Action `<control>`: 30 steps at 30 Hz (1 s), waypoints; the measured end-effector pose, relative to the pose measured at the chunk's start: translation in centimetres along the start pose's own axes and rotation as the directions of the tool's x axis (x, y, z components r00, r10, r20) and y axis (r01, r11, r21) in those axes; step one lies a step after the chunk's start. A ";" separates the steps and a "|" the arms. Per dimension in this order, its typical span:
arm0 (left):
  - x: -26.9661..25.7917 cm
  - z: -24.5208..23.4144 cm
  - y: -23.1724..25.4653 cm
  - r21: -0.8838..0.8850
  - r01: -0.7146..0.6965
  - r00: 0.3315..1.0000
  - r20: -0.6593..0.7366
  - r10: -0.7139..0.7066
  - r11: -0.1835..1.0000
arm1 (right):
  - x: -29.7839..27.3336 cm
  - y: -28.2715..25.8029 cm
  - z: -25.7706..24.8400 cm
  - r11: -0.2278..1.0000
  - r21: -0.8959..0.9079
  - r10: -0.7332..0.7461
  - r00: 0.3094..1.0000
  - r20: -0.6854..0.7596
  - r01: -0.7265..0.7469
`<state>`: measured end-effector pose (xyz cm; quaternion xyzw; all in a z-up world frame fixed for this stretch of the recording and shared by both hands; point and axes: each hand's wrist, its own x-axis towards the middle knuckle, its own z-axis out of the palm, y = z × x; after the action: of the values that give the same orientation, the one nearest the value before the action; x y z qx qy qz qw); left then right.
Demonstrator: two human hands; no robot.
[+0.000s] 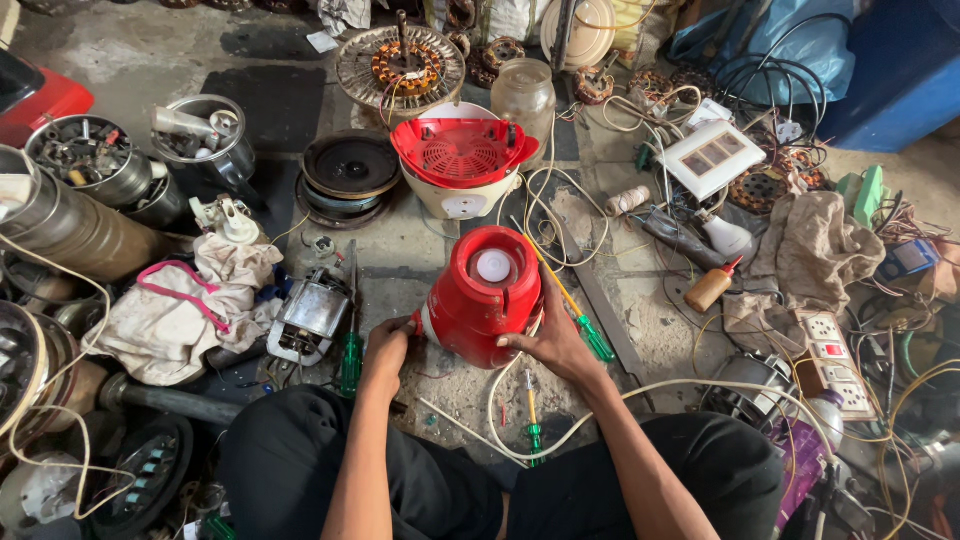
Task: The person manipulates an electric motor with their hands and a screwdriver, connecting wires and eventually fitting a red plastic appliance base over a motor assembly.
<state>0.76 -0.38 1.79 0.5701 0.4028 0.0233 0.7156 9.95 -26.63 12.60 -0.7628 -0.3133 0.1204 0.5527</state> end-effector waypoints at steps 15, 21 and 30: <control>0.9 -0.3 -0.9 0.046 -0.035 0.999 -0.015 0.036 0.998 | 0.0 0.0 0.1 1.000 0.015 0.018 1.000 -0.002 -0.018; 1.0 -0.5 -1.3 0.084 -0.222 0.975 0.004 0.222 0.971 | -0.1 -0.5 0.2 0.999 0.034 0.025 1.000 -0.012 -0.025; -1.3 0.2 0.0 0.397 -0.496 0.850 0.039 0.526 0.772 | -0.2 -0.5 0.2 0.998 0.068 -0.016 1.000 -0.013 0.017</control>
<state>-0.02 -1.16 2.46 0.7881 0.2551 0.1569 0.5377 9.53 -26.49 12.99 -0.7415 -0.3119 0.1218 0.5814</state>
